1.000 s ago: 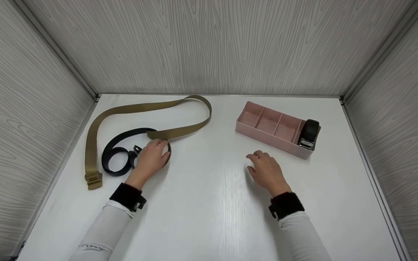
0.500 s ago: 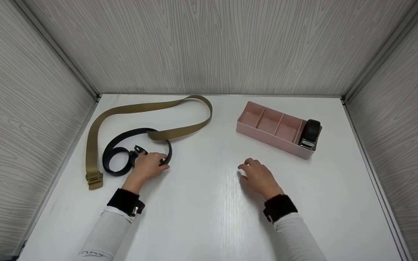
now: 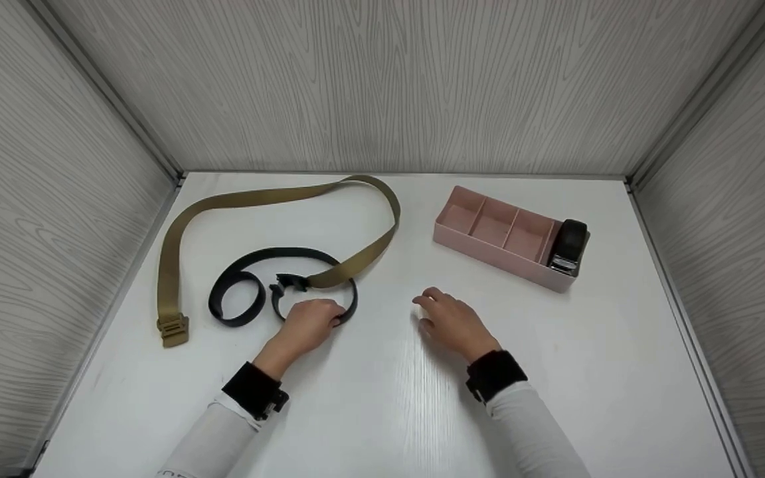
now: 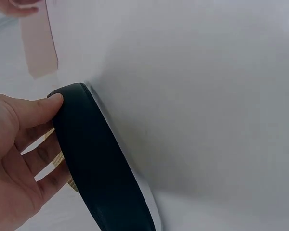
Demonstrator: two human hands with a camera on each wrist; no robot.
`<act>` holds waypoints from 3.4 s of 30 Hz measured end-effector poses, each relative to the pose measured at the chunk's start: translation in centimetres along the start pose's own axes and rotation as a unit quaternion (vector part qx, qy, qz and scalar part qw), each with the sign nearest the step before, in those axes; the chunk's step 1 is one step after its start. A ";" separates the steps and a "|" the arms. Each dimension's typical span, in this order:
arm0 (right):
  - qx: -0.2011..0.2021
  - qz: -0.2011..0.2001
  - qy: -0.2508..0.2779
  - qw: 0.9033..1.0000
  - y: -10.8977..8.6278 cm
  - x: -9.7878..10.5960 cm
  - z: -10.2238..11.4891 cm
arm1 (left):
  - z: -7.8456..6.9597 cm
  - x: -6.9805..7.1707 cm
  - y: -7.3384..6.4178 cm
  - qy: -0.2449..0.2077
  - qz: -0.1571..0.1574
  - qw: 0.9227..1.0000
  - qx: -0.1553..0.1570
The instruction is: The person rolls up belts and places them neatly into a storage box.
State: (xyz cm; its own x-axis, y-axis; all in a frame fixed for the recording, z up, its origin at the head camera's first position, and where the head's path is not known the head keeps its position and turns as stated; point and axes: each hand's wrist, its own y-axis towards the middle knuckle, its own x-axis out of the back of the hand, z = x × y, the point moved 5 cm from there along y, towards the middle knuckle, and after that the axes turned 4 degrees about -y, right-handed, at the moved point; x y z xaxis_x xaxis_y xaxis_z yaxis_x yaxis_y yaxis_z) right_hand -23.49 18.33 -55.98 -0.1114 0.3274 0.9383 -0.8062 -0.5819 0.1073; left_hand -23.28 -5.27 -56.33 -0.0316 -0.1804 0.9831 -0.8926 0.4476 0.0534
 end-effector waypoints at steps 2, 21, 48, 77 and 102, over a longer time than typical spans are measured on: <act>0.016 -0.014 -0.012 1.000 0.9 0.0 0.8 | -1.4 -0.3 0.2 0.013 -0.008 1.000 -0.025; 0.136 -0.038 -0.049 0.989 7.4 -1.2 3.9 | -4.5 -1.1 0.3 0.053 -0.049 0.995 -0.071; -0.024 -0.003 -0.173 0.985 4.6 1.2 -4.7 | -4.5 -1.2 0.1 0.056 -0.034 0.995 -0.075; 0.051 0.035 0.004 0.998 1.8 -1.1 2.1 | 4.7 -0.2 -2.5 -0.030 -0.094 0.981 0.168; -0.131 0.031 0.015 0.991 -6.3 4.4 -11.2 | 2.0 0.1 -2.0 -0.040 0.021 0.998 -0.037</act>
State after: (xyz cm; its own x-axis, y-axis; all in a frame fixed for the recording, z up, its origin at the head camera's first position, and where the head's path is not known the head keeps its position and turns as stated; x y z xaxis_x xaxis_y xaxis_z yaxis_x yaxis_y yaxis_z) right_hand -25.37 31.81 -56.19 -0.1791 0.3211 0.9299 -0.9202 -0.3891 -0.0429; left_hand -22.40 -7.89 -56.68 -0.1064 -0.2292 0.9676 -0.8539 0.5196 0.0292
